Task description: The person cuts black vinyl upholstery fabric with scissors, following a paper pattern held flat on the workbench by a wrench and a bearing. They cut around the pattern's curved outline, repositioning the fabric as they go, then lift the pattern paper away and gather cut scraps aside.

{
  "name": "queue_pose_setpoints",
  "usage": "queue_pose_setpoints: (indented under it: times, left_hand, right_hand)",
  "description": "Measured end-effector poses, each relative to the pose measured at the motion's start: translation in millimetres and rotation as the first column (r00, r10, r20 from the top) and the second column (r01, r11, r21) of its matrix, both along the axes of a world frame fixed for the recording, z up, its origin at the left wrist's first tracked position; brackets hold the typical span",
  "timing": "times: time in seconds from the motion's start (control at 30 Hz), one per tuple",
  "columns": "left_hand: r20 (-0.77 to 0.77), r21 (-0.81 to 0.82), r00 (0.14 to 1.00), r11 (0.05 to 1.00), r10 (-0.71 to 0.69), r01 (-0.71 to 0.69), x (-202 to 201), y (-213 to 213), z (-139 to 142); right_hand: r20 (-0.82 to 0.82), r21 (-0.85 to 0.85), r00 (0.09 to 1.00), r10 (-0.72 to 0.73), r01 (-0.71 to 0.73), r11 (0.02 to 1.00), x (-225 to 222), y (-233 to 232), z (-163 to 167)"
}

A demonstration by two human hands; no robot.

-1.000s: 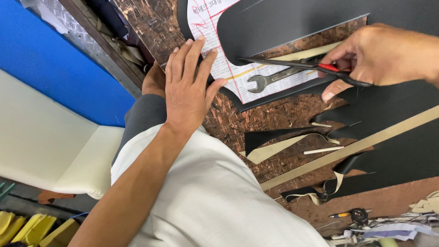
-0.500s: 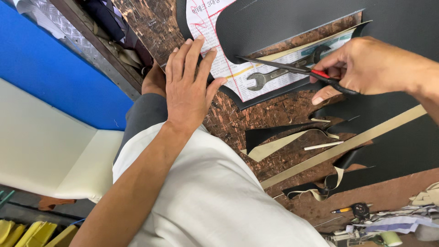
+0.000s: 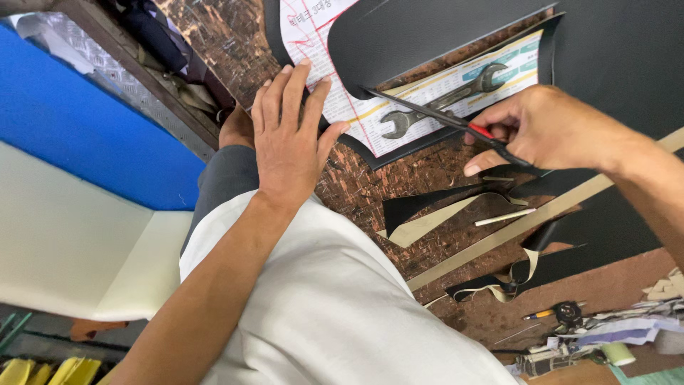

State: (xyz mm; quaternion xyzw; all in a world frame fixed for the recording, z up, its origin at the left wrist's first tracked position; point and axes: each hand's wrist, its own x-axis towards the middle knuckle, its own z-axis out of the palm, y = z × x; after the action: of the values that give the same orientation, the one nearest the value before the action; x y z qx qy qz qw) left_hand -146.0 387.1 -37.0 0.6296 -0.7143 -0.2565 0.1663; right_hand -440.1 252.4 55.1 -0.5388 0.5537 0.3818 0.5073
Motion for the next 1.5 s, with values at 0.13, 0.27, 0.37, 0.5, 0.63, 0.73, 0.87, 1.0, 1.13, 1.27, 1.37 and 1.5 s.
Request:
queue_pose_setpoints:
  times: [0.13, 0.27, 0.37, 0.5, 0.63, 0.73, 0.87, 1.0, 1.13, 1.27, 1.37, 1.5]
  left_hand:
    - [0.003, -0.007, 1.0, 1.0, -0.011, 0.011, 2, -1, -1]
    - [0.008, 0.001, 1.0, 1.0, -0.02, 0.02, 3, -1, -2]
    - [0.003, -0.007, 1.0, 1.0, -0.016, 0.016, 3, -1, -2]
    - [0.012, -0.003, 0.999, 1.0, -0.031, 0.031, 3, -1, -2]
    - [-0.001, -0.006, 1.0, 1.0, -0.028, 0.028, 4, -3, -2]
    - [-0.007, 0.002, 1.0, 1.0, -0.026, 0.026, 4, -2, -2]
    - [-0.012, 0.003, 1.0, 1.0, -0.028, 0.028, 4, -2, -2]
    - [-0.001, 0.011, 0.999, 0.999, -0.034, 0.034, 4, -2, -3]
    - [0.007, 0.011, 0.999, 0.999, -0.035, 0.035, 4, -2, -3]
    - [0.017, 0.009, 0.999, 0.999, -0.035, 0.034, 4, -2, -3]
    - [0.007, 0.01, 0.999, 0.999, -0.037, 0.037, 5, -2, -3]
    - [-0.004, 0.007, 1.0, 1.0, -0.03, 0.03, 5, -2, -3]
  right_hand:
    - [0.075, -0.018, 0.996, -0.054, 0.055, 0.998, -1, 12, 1]
    - [0.041, -0.01, 0.987, -0.154, 0.155, 0.988, -2, 27, -2]
    - [0.139, -0.014, 0.96, -0.241, 0.245, 0.969, -2, 37, -3]
    - [0.148, -0.01, 0.945, -0.291, 0.296, 0.955, -1, 48, -2]
    - [0.094, -0.011, 0.947, -0.308, 0.31, 0.951, 2, 58, -3]
    - [0.159, -0.008, 0.927, -0.339, 0.344, 0.939, 6, 68, -7]
    - [0.2, -0.018, 0.891, -0.407, 0.418, 0.908, 9, 85, -11]
    - [0.282, -0.019, 0.833, -0.475, 0.5, 0.866, 11, 98, -13]
    - [0.286, -0.039, 0.823, -0.49, 0.521, 0.853, 18, 103, -11]
    - [0.243, -0.068, 0.833, -0.498, 0.526, 0.848, 28, 108, -9]
    - [0.238, -0.075, 0.832, -0.502, 0.531, 0.844, 34, 111, -9]
    - [0.232, -0.072, 0.82, -0.523, 0.551, 0.832, 39, 116, -9]
